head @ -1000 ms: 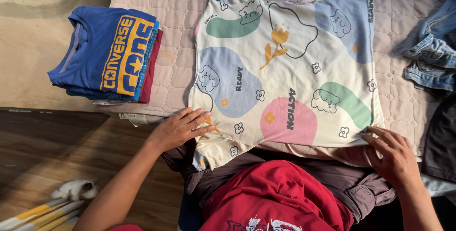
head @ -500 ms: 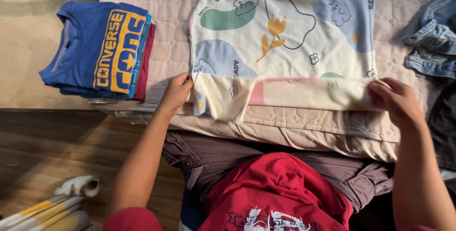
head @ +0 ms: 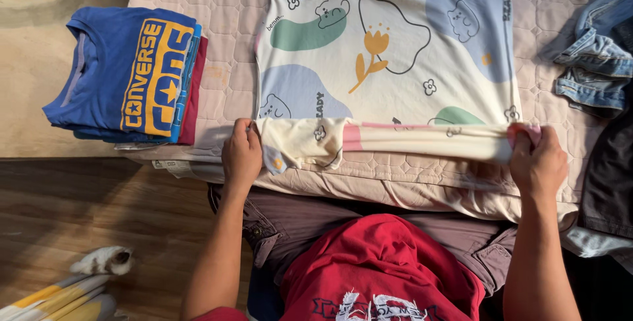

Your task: The person folds a blue t-shirt and a patterned shirt on a bed by hand, placing them onto a stack of folded clothes.

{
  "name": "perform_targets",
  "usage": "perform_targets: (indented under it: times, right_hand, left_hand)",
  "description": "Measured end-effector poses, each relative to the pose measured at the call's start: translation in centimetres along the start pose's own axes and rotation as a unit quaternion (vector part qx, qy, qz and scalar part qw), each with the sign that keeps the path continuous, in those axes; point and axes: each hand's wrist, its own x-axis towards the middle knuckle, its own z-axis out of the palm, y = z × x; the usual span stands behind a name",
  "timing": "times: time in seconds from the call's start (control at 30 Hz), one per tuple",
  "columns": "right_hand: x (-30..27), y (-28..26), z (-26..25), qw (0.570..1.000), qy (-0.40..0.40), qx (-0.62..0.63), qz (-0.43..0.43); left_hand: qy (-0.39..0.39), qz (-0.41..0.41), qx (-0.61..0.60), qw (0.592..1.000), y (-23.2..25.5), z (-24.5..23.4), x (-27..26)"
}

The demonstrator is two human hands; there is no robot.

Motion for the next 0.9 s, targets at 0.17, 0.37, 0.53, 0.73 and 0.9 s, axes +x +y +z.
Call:
perform_targets:
  times: [0.17,0.37,0.53,0.73,0.9]
  right_hand:
    - [-1.8,-0.1,-1.3,1.000,-0.023,-0.006,0.003]
    - [-0.3,1.7,-0.9,0.999,-0.020,-0.038,-0.005]
    - [-1.2,-0.2,0.3,0.991,0.025,-0.096,-0.087]
    - [-6.1,-11.2,2.8,0.972,-0.091,0.191,-0.099]
    - [-7.9,-25.3,7.2,0.935,-0.318,0.079,-0.139]
  left_hand:
    - [-0.002,0.012,0.006,1.000,-0.4,-0.6,-0.2]
    - [-0.023,-0.025,-0.065,0.997,0.6,-1.5,1.7]
    - [0.013,-0.028,0.051,0.998,2.4,-0.5,1.3]
    - [0.123,0.112,0.151,0.975,4.5,-1.4,-1.6]
    - [0.100,0.062,0.015,0.993,4.3,0.4,-0.9]
